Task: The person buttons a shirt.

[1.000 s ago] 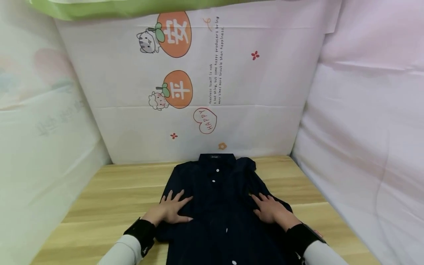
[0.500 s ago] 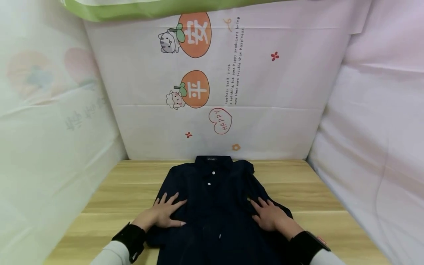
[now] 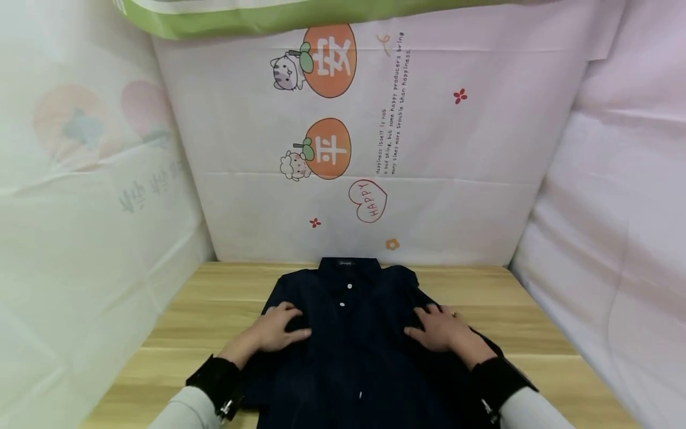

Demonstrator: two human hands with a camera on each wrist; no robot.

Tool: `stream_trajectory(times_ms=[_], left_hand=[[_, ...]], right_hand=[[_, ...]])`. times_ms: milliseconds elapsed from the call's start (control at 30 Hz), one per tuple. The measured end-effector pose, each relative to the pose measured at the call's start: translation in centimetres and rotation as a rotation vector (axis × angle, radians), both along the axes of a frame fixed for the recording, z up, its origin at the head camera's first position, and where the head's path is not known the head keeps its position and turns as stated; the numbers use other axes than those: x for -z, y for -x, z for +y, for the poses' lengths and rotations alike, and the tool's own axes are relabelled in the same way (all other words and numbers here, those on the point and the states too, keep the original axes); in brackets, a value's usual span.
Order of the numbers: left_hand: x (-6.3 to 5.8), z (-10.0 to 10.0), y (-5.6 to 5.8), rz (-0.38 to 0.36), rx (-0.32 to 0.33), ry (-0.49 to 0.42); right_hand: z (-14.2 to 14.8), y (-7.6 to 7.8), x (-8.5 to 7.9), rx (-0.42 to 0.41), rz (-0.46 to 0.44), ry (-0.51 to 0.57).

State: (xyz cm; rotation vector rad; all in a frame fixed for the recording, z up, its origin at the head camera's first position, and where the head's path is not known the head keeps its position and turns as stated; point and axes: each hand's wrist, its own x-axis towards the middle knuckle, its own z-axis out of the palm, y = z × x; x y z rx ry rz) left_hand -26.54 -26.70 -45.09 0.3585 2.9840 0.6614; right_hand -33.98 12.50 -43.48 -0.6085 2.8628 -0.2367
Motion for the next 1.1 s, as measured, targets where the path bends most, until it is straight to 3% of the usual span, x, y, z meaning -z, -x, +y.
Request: stream_trajectory(times_ms=[67, 133, 233, 367, 633, 900, 1100], left_hand=[[-0.1, 1.2, 1.4, 0.053, -0.029, -0.021], [0.0, 2.3, 2.7, 0.062, -0.043, -0.015], [0.5, 3.4, 4.5, -0.023, -0.072, 0.044], [1.4, 3.7, 5.8, -0.147, -0.097, 0.136], [2.2, 2.0, 6.3, -0.186, -0.106, 0.213], [2.0, -0.4, 6.9, -0.158, -0.081, 0.235], [2.5, -1.1, 6.9, -0.168, -0.054, 0.270]], right_hand=[[-1.3, 1.1, -0.3, -0.006, 0.074, 0.036], [-2.8, 2.3, -0.1, -0.021, 0.085, 0.086], [-4.8, 3.7, 0.5, -0.034, -0.023, 0.142], [-6.0, 4.7, 1.7, 0.030, -0.179, 0.126], [-3.0, 6.2, 3.4, 0.105, -0.176, 0.085], [-1.0, 7.9, 3.8, 0.059, -0.107, 0.041], [-0.5, 9.1, 5.6, 0.025, -0.081, 0.022]])
